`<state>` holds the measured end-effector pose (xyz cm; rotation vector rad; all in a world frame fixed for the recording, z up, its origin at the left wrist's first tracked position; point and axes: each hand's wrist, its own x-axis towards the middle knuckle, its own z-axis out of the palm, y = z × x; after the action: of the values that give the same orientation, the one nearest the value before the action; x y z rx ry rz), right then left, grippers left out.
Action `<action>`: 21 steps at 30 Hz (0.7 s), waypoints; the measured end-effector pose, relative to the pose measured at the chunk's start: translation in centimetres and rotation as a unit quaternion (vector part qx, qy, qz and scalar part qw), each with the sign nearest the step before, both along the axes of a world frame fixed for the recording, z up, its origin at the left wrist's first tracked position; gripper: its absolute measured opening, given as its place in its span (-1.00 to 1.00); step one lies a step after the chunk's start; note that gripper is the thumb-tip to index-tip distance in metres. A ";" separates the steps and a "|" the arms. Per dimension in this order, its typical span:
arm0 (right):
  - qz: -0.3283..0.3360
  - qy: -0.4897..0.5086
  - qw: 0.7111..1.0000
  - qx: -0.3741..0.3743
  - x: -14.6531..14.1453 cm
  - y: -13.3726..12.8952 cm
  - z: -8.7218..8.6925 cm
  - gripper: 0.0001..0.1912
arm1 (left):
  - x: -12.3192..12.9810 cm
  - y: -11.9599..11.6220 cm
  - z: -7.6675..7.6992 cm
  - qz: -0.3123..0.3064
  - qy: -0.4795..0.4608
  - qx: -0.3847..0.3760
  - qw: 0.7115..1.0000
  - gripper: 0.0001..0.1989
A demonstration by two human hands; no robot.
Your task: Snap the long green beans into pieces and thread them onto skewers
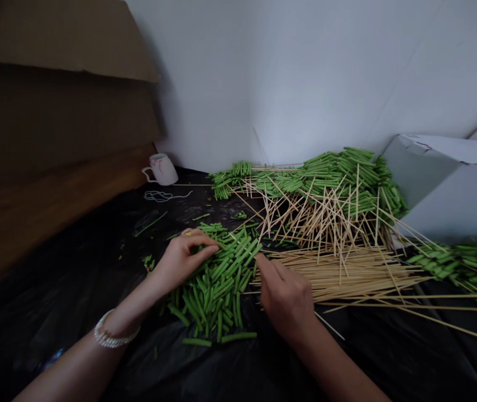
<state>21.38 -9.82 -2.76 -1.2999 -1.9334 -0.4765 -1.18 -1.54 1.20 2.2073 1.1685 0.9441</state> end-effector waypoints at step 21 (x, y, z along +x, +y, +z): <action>0.024 -0.004 1.000 0.018 -0.6 -0.2 0.5 -0.72 | 0.4 -0.4 -0.2 0.050 -0.062 -0.007 0.997 -0.95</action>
<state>20.80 -9.98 -2.30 -1.2276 -1.9494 -0.4906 -0.81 -1.89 1.00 2.0628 1.2322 1.0939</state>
